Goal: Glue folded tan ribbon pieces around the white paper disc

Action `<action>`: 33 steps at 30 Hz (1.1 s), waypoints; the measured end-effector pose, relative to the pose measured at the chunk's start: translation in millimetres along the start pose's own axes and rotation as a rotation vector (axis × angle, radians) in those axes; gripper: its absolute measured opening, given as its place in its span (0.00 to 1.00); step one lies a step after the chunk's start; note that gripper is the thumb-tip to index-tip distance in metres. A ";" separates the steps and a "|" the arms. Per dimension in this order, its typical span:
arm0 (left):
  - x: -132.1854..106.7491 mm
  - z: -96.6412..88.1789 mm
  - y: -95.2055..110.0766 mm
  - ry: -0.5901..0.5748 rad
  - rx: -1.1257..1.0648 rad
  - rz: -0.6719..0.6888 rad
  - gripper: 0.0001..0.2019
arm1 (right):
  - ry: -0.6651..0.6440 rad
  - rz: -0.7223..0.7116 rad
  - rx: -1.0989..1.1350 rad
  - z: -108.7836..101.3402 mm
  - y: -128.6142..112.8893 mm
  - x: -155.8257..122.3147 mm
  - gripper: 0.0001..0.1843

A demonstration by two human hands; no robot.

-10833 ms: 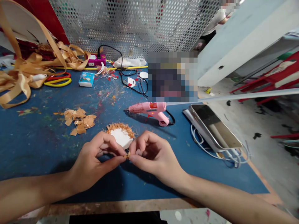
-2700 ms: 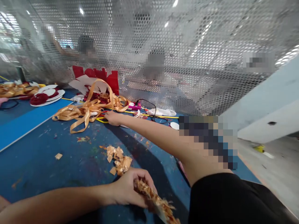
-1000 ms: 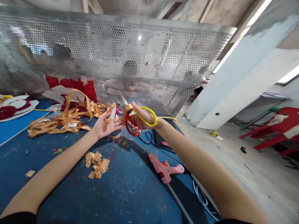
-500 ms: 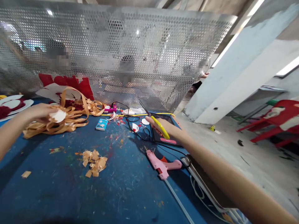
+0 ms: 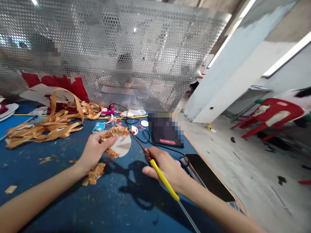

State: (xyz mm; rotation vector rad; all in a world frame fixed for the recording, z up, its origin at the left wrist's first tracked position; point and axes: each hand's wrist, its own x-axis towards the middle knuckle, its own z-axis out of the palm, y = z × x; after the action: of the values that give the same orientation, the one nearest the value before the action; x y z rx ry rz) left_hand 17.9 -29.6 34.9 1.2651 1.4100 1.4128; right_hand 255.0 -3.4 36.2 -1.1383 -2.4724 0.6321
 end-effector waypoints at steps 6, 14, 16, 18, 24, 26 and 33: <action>-2.9 4.3 0.8 -0.092 0.132 0.055 0.12 | -0.065 0.044 -0.008 6.4 3.5 -2.1 0.40; -0.6 0.2 5.7 -0.194 0.215 0.104 0.10 | -0.105 0.073 -0.012 10.9 2.8 -2.9 0.43; 2.1 -2.5 6.7 -0.219 0.235 0.107 0.09 | -0.098 0.079 -0.037 10.5 4.0 -3.4 0.42; 4.4 -4.5 7.0 -0.240 0.249 0.107 0.09 | -0.111 0.083 -0.050 10.4 4.8 -4.0 0.41; 7.5 -5.6 5.4 -0.281 0.252 0.069 0.10 | -0.164 0.137 -0.061 11.3 4.3 -4.7 0.35; 8.9 -6.7 4.2 -0.293 0.252 0.047 0.11 | -0.130 0.126 -0.053 10.8 6.1 -2.3 0.34; 18.4 -10.9 -8.6 -0.289 0.157 -0.067 0.08 | 0.080 0.118 -0.036 1.8 27.3 20.0 0.31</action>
State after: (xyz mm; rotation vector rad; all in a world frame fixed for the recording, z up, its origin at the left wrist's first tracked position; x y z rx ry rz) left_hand 2.2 -13.4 30.0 1.4428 1.3693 1.0418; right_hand 258.8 27.5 22.8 -1.3048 -2.3725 0.5650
